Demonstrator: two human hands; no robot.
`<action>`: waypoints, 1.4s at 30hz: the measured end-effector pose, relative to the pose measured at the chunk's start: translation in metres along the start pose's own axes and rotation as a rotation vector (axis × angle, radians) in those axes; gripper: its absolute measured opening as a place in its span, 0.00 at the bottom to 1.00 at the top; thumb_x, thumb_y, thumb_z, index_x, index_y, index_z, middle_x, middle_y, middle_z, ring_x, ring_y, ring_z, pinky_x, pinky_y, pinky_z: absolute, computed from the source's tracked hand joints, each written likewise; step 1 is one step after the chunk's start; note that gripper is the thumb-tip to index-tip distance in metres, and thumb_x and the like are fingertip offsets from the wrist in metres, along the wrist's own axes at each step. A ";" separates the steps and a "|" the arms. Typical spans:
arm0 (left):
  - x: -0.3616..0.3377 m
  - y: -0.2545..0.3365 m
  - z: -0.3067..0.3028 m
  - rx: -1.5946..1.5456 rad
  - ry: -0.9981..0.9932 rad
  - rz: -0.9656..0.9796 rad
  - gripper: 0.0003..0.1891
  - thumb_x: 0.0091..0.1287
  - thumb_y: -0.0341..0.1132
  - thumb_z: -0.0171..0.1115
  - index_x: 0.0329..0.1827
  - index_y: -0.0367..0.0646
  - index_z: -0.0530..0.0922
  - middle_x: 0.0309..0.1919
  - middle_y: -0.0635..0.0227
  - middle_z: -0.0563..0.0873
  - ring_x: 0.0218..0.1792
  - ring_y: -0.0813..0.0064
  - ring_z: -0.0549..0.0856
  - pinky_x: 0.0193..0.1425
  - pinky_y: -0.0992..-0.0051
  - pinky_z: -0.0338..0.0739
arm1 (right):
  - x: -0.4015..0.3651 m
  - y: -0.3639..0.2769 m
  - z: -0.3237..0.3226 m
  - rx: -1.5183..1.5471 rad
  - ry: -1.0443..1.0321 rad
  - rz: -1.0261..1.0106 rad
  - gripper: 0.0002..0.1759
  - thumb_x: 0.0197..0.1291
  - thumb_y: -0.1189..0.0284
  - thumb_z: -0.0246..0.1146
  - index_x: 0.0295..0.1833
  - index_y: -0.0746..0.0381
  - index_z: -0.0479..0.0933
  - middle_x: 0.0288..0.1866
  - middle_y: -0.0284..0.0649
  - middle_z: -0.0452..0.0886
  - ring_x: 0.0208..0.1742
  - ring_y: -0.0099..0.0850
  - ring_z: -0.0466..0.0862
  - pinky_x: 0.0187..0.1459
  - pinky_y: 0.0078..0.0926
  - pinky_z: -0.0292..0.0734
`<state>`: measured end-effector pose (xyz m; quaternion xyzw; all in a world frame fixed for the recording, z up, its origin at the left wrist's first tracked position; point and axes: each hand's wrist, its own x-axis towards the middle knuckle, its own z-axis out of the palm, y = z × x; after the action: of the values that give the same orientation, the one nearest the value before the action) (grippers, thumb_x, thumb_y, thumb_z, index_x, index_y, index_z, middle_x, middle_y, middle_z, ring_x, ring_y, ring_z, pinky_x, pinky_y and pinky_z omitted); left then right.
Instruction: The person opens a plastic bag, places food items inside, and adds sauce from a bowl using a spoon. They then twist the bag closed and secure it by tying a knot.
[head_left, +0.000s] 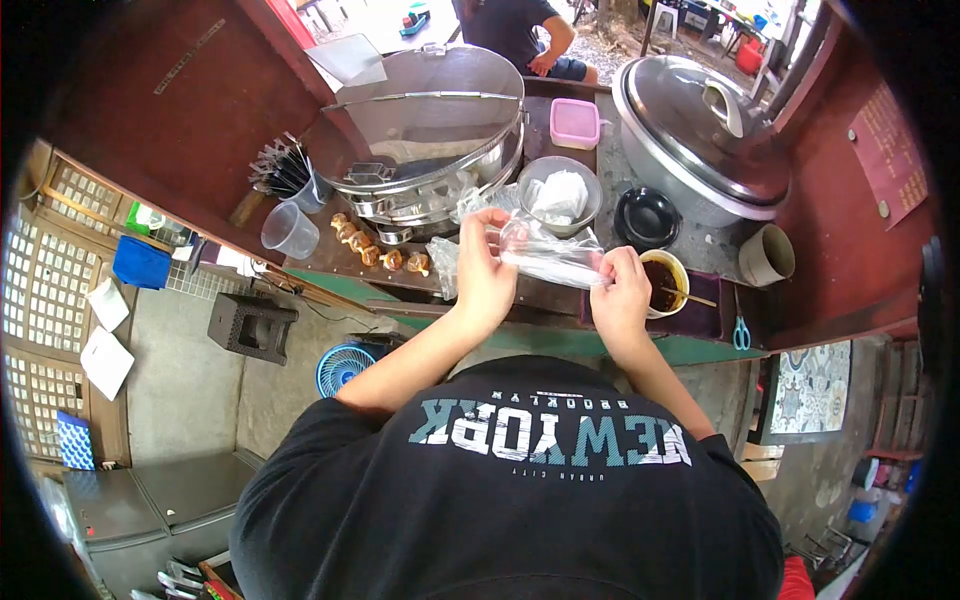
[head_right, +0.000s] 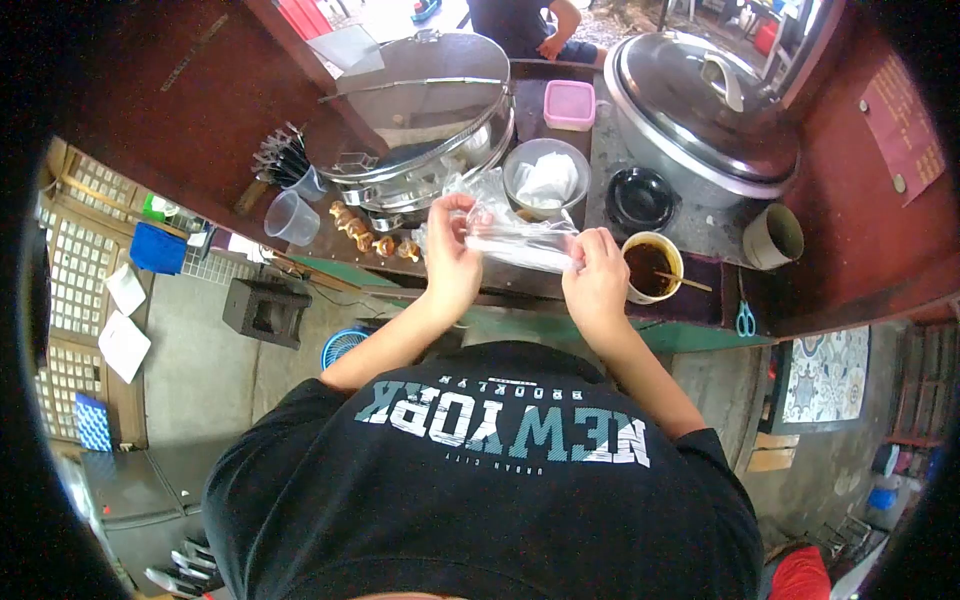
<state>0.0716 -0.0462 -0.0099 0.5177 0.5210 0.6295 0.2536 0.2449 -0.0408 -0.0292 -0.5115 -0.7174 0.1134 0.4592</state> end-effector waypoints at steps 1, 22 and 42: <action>0.000 0.002 0.003 -0.243 0.006 -0.231 0.14 0.54 0.16 0.58 0.41 0.43 0.72 0.30 0.68 0.76 0.31 0.76 0.77 0.36 0.75 0.73 | -0.001 -0.002 -0.001 0.038 -0.014 0.003 0.13 0.39 0.87 0.61 0.29 0.62 0.66 0.28 0.42 0.70 0.30 0.44 0.74 0.31 0.39 0.69; -0.003 -0.004 -0.015 0.120 -0.449 0.158 0.09 0.48 0.19 0.62 0.32 0.41 0.75 0.35 0.67 0.79 0.36 0.73 0.79 0.39 0.77 0.73 | 0.010 0.004 -0.009 -0.107 -0.033 -0.139 0.09 0.52 0.80 0.64 0.41 0.62 0.79 0.46 0.41 0.74 0.35 0.36 0.80 0.36 0.33 0.77; 0.029 -0.005 -0.014 -0.627 -1.092 -0.438 0.19 0.58 0.30 0.70 0.53 0.39 0.78 0.44 0.69 0.84 0.44 0.82 0.81 0.50 0.78 0.75 | 0.004 -0.017 -0.029 0.211 -0.170 -0.539 0.15 0.46 0.83 0.68 0.43 0.61 0.81 0.47 0.41 0.78 0.38 0.33 0.82 0.38 0.27 0.79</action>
<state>0.0478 -0.0246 -0.0024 0.5463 0.2031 0.3325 0.7415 0.2565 -0.0546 -0.0002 -0.2408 -0.8475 0.1038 0.4616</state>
